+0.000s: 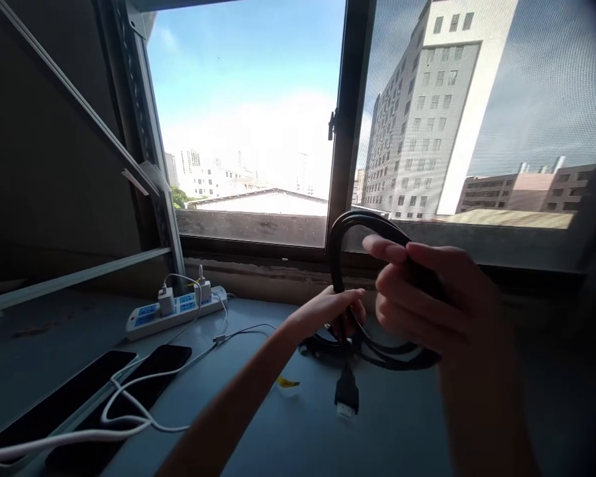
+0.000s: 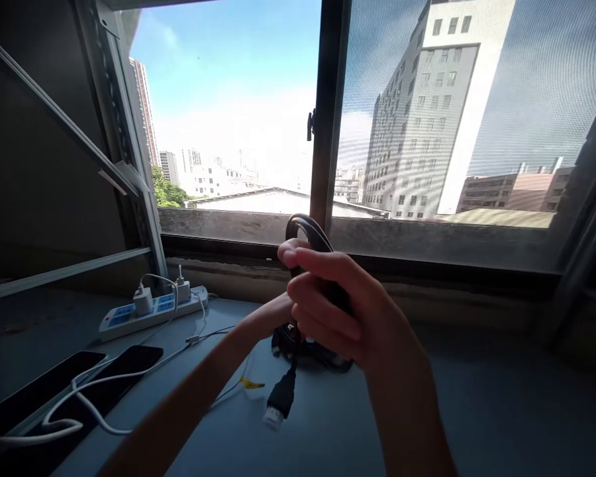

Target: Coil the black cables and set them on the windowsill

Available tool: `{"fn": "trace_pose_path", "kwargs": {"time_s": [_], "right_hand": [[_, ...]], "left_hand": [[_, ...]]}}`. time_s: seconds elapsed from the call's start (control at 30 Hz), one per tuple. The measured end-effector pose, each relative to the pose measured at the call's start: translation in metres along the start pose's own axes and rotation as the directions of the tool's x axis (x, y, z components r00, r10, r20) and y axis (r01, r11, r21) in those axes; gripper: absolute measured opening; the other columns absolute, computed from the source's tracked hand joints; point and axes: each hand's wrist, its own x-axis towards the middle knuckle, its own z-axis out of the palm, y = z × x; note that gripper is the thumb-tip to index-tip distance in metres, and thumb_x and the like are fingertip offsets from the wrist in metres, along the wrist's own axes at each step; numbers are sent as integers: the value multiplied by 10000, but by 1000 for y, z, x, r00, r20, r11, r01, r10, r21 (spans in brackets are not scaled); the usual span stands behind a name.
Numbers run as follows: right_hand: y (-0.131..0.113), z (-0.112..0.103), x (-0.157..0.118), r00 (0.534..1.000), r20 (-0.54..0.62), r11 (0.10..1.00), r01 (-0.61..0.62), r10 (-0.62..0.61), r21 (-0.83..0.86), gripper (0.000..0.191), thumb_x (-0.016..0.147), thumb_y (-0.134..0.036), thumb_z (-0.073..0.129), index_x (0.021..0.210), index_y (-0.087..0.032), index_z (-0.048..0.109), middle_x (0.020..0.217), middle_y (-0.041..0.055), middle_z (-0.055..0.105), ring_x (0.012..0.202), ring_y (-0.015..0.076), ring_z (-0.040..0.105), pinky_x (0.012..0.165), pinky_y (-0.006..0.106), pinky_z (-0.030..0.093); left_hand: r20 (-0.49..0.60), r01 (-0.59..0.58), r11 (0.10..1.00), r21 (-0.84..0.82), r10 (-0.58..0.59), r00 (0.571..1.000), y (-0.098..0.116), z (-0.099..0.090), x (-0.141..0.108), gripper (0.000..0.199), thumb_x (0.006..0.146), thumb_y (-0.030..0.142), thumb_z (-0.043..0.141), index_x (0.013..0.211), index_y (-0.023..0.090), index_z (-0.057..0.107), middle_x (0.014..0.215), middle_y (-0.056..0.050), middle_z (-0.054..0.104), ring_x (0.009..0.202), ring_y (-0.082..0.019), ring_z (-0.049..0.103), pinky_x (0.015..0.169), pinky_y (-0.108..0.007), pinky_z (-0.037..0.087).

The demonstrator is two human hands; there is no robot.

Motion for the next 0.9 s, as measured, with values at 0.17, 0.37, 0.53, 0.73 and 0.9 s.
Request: {"fn": "trace_pose_path", "kwargs": {"time_s": [0.17, 0.37, 0.53, 0.73, 0.9], "right_hand": [[1, 1, -4, 990, -140, 993, -18, 1, -121, 91, 861, -272, 584, 927, -227, 627, 401, -103, 330, 235, 94, 283, 275, 140, 317], [-4, -14, -17, 979, -203, 914, -72, -12, -398, 242, 895, -305, 601, 1117, -218, 643, 388, -93, 315, 241, 90, 263, 254, 130, 201], [-9, -21, -18, 813, -514, 808, -94, -276, -582, 302, 757, -304, 688, 1024, -164, 698, 394, -75, 323, 260, 87, 239, 251, 134, 138], [-13, -12, -20, 871, -458, 939, 12, -179, -344, 54, 789, -233, 657, 752, -195, 646, 378, -88, 276, 253, 62, 190, 262, 148, 152], [-2, -3, -11, 836, -478, 905, 51, -270, -422, 48, 746, -193, 652, 705, -202, 627, 380, -80, 323, 242, 89, 274, 249, 170, 225]], "left_hand": [[-35, -24, 994, -105, 20, 999, -7, 6, 4, 506, 890, 471, 350, 538, 163, 541, 445, -8, 484, 400, -109, 471, 392, -203, 359], [-311, -59, 998, 7, 59, 949, -22, -4, 23, 562, 866, 569, 325, 566, 155, 557, 457, -9, 493, 408, -117, 491, 427, -213, 394], [-235, 31, 999, -10, -32, 971, -12, -4, 22, 473, 852, 401, 385, 467, 150, 495, 407, 4, 437, 318, -110, 466, 361, -204, 339], [141, 228, 967, -111, -212, 967, -2, 7, 11, 393, 820, 320, 362, 551, 131, 576, 386, -28, 487, 355, -162, 523, 400, -233, 407], [392, 312, 945, -98, -252, 885, -8, 3, 12, 394, 796, 307, 338, 675, 103, 653, 540, -83, 614, 505, -205, 615, 520, -272, 464]]}}
